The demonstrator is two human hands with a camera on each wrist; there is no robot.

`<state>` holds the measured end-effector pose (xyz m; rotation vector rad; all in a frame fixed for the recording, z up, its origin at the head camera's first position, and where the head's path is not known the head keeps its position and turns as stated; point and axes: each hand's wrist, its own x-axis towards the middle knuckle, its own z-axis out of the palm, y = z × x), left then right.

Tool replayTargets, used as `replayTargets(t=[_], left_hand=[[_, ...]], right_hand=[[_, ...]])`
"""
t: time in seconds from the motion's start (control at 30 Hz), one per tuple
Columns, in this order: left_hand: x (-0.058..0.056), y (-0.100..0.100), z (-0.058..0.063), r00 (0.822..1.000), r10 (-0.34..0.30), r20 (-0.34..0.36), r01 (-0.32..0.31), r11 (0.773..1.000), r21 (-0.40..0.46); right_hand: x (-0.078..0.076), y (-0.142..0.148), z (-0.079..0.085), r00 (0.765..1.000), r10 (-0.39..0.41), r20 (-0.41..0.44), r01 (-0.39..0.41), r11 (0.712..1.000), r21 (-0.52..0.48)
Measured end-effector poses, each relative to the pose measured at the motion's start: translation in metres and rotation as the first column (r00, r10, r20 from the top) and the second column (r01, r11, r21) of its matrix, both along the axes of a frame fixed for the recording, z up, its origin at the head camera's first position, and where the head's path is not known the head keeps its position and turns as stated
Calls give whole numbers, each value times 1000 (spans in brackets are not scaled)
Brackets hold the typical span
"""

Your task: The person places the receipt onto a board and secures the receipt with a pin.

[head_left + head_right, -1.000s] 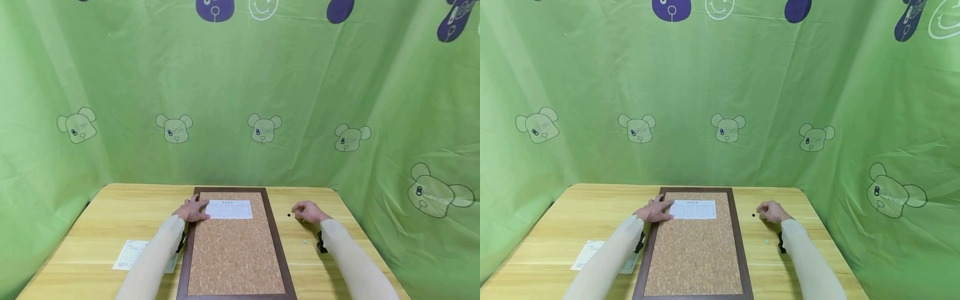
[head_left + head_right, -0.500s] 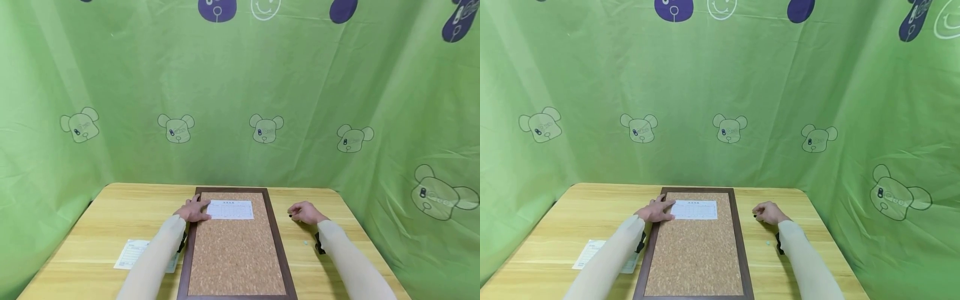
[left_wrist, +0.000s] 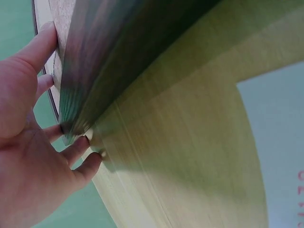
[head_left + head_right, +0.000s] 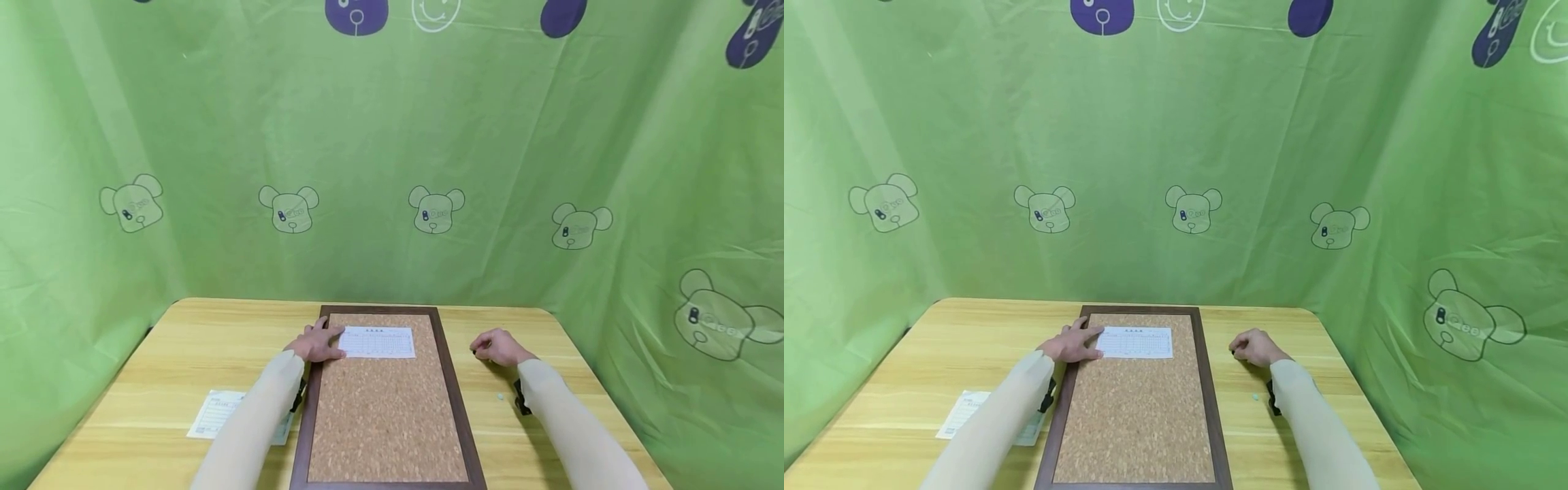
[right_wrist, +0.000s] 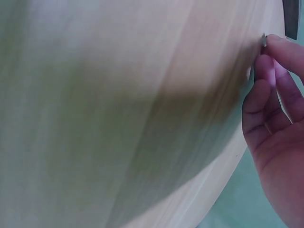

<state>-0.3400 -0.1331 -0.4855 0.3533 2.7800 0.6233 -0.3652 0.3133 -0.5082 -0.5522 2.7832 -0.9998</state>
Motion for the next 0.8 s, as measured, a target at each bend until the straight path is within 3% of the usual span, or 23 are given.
replayTargets(t=[0.8], left_hand=[[0,0,-1,1000,5,3,-5,1000,-5]], right_hand=[[-3,-4,-2,1000,-1,-11,2,1000,26]])
